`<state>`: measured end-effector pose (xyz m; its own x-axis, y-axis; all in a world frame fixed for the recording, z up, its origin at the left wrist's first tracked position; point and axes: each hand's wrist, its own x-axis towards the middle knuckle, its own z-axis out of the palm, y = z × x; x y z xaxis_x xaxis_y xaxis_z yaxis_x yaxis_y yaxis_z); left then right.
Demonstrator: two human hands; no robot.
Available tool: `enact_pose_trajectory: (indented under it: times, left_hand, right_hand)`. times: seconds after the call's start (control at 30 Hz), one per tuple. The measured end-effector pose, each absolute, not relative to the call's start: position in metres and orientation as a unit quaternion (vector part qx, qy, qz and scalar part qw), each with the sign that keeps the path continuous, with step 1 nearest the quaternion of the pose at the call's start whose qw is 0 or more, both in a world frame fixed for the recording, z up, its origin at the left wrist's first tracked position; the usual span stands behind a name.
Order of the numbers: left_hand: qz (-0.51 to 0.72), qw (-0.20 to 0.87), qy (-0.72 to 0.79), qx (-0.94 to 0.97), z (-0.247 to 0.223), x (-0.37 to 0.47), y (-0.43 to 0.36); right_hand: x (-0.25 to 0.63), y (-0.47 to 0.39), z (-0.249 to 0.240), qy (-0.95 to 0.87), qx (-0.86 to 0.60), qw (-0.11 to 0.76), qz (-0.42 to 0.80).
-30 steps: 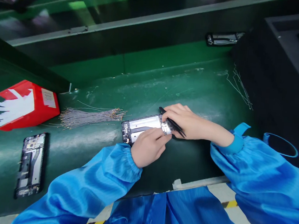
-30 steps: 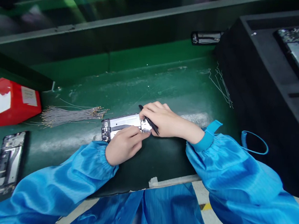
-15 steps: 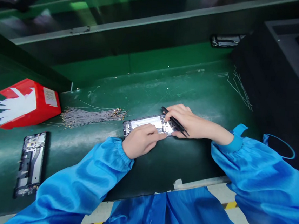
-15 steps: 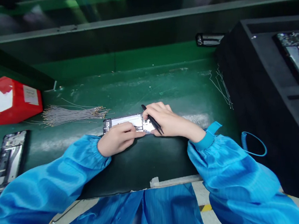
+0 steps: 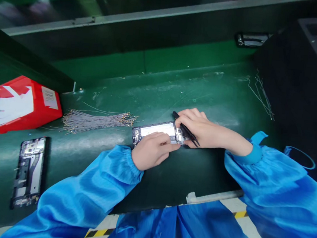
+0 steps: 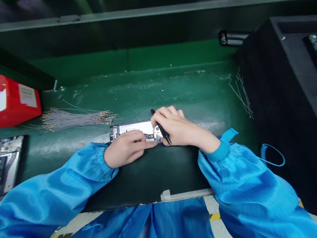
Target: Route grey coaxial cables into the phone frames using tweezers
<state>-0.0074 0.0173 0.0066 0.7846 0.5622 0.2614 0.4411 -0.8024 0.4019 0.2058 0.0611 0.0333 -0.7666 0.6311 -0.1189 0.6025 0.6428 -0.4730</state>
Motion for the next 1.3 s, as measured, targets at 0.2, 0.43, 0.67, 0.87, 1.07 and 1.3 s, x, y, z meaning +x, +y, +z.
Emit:
enact_pose_trajectory:
  times: [0.2,0.43,0.67,0.87,1.07,1.3]
  left_hand:
    - [0.196,0.159,0.267,0.930,0.007,-0.006,0.018]
    - [0.227,0.204,0.298,0.905,0.008,-0.006,0.017]
    - [0.232,0.222,0.281,0.905,0.006,-0.007,0.018]
    - [0.216,0.224,0.263,0.913,0.005,-0.007,0.019]
    - [0.219,0.229,0.258,0.913,0.007,-0.006,0.020]
    - [0.214,0.238,0.278,0.906,0.006,-0.006,0.019]
  right_hand:
    - [0.205,0.061,0.034,-0.905,-0.345,0.033,0.249]
    - [0.203,0.058,0.028,-0.900,-0.353,0.064,0.247]
    - [0.196,0.061,0.032,-0.899,-0.365,0.015,0.243]
    - [0.182,0.063,0.039,-0.900,-0.389,-0.047,0.193]
    - [0.182,0.060,0.040,-0.904,-0.376,-0.044,0.197]
    - [0.193,0.060,0.031,-0.912,-0.338,0.017,0.233]
